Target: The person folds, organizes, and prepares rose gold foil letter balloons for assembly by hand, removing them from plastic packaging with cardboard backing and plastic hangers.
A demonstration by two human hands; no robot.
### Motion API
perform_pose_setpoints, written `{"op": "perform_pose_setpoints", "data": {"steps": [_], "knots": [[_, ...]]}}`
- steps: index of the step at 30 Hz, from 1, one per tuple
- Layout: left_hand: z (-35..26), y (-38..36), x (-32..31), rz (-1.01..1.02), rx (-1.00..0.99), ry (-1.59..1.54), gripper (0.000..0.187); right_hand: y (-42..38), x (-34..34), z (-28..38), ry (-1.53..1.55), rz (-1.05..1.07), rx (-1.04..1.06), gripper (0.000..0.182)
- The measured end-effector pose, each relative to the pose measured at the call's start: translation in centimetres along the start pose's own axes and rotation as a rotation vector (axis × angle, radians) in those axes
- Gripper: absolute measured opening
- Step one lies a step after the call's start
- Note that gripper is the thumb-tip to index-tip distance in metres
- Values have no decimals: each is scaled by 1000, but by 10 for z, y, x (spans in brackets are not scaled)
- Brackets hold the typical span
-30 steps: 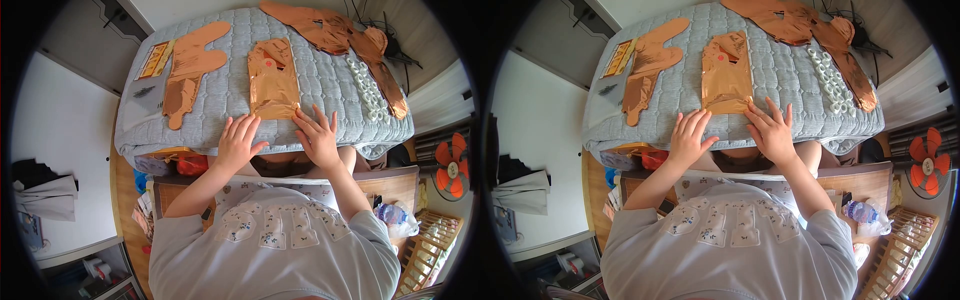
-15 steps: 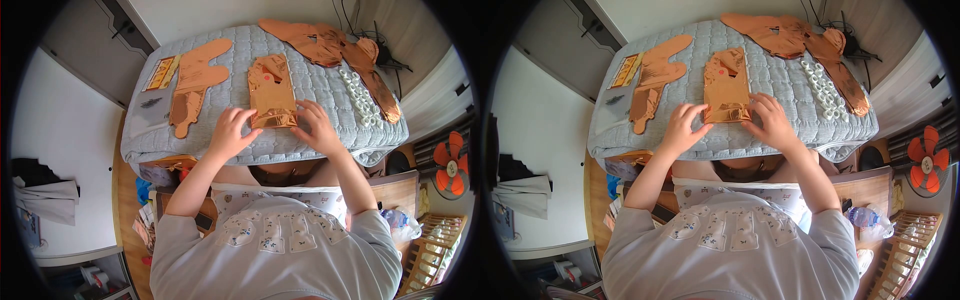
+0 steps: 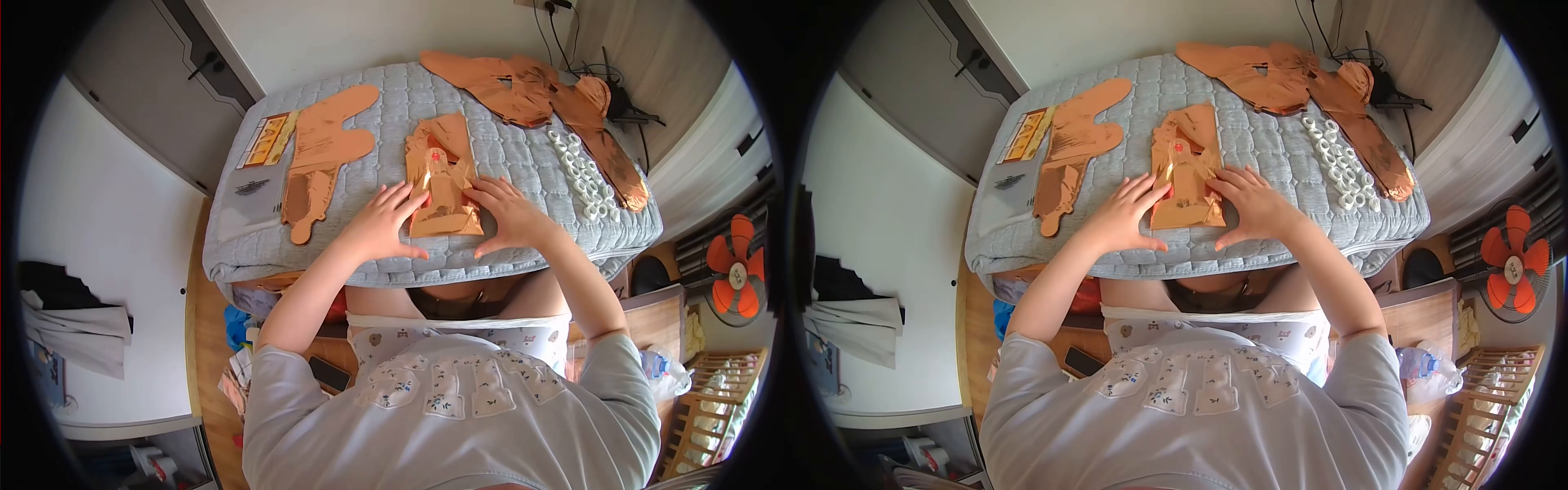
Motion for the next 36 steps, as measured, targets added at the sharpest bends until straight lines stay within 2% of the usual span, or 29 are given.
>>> {"op": "perform_pose_setpoints", "data": {"steps": [3, 5, 6, 8, 9, 11, 17, 23, 36], "knots": [[-18, -15, 3, -1, -23, 3, 115, -17, 0, 13, 24, 1, 10, 111], [-32, -24, 1, -52, -29, 21, 116, -27, -4, 18, 67, -92, 49, 90], [-35, -26, -3, -46, -30, 16, 116, -29, -9, 19, 73, -88, 45, 90], [-39, -28, -9, -111, -6, 39, 106, -33, -17, 18, 101, -174, 43, 68], [-40, -26, -12, -107, -7, 34, 106, -33, -19, 17, 104, -170, 40, 68], [-40, -22, -16, -213, -38, 27, 88, -32, -21, 18, 81, -239, 69, 57], [-32, -12, -24, -256, -62, 115, 67, -27, -16, 26, 53, -219, 59, 52], [-35, -8, -15, -244, -63, -75, 65, -21, -25, 23, 107, -247, 64, 50], [-21, 2, -10, -184, -149, 41, 62, -15, -17, 23, 9, -255, 96, 51]]}}
Point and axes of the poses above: each hand's wrist, its own y-axis towards the middle knuckle, its own x-axis out of the back of the hand, z = x × y, the point moved 1 cm from there along y, towards the middle knuckle, and after that the axes turned 9 degrees about z, right-handed, at the moved point
